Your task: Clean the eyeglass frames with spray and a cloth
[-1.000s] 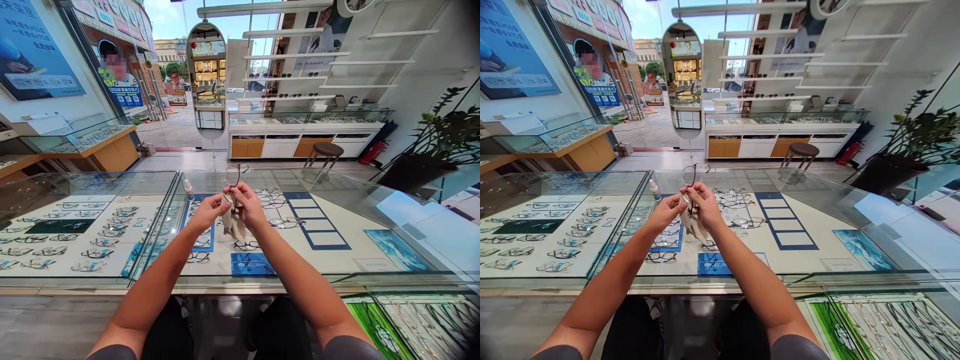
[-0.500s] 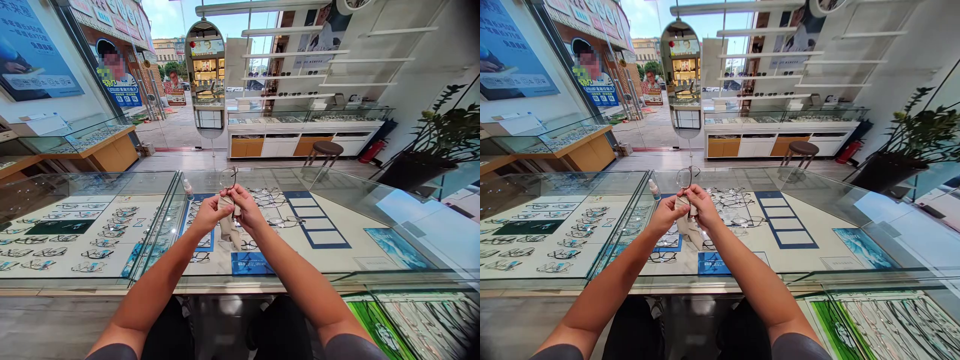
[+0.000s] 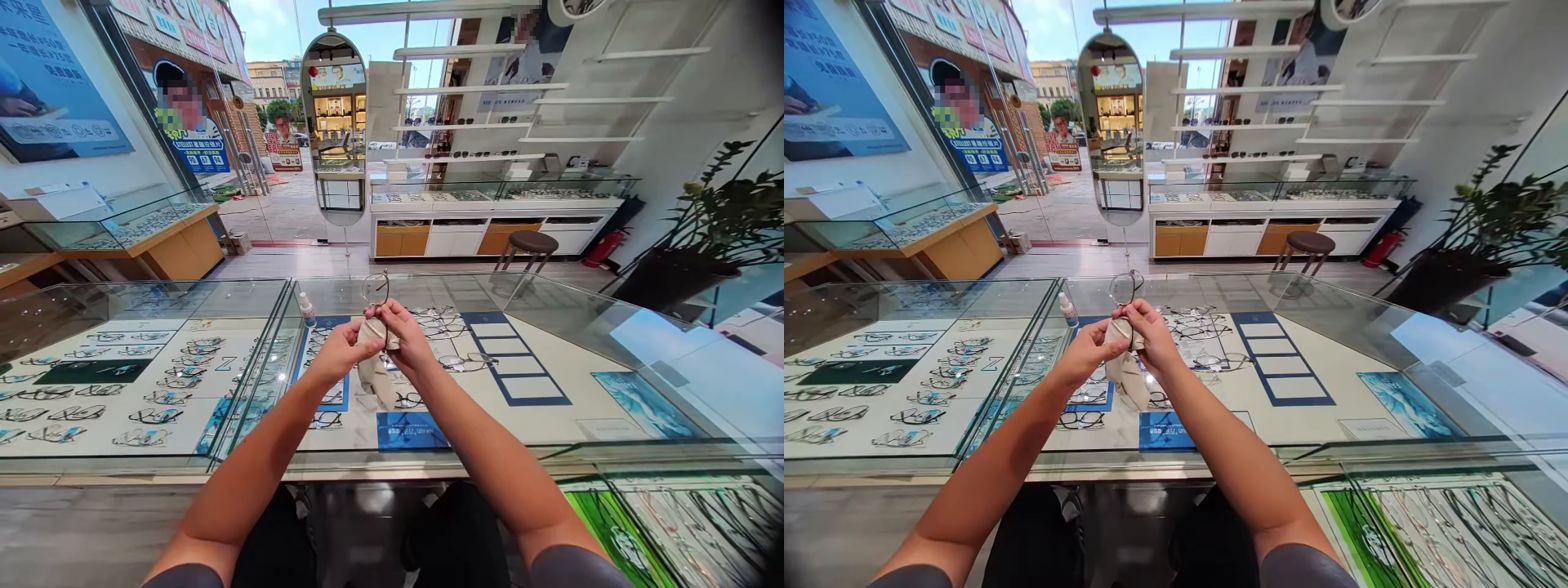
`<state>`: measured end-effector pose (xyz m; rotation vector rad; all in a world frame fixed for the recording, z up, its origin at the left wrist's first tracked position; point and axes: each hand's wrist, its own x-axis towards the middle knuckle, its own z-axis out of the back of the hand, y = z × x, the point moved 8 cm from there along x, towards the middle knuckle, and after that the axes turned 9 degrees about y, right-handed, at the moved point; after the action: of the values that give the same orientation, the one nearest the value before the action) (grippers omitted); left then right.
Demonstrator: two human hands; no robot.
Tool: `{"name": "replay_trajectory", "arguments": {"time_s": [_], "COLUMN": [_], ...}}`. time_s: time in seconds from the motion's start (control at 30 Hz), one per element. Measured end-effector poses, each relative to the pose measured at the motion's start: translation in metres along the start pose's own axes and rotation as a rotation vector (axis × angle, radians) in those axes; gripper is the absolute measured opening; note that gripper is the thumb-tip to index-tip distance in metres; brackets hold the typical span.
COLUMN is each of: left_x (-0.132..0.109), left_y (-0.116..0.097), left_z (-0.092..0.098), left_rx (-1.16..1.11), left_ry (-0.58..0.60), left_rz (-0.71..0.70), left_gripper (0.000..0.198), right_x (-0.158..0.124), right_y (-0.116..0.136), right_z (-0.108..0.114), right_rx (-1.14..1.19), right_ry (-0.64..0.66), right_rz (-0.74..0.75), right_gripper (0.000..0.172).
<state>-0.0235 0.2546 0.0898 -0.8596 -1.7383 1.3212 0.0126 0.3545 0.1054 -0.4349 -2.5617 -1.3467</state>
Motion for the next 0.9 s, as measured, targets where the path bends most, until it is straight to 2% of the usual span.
{"name": "replay_trajectory", "arguments": {"time_s": [0.3,0.5,0.63,0.9], "left_x": [0.000,-0.002,-0.005,-0.005], "left_y": [0.001,-0.004,-0.003,0.000], "left_z": [0.001,0.003,0.008,0.015], "left_rx": [-0.018,0.057,0.073,-0.051], "left_ry": [0.024,-0.089,-0.214,-0.324], "left_rz": [0.022,-0.055,-0.115,-0.173], "left_gripper": [0.053,0.052,0.053,0.053], "right_x": [0.000,-0.002,-0.004,-0.008], "right_y": [-0.001,-0.006,-0.011,-0.011], "right_z": [0.000,-0.005,-0.010,-0.017], "right_rx": [-0.036,-0.041,0.000,-0.007], "right_ry": [0.006,0.017,0.021,0.003], "right_rz": [-0.008,-0.012,-0.017,-0.054], "right_gripper": [0.044,0.044,0.049,0.047]}}
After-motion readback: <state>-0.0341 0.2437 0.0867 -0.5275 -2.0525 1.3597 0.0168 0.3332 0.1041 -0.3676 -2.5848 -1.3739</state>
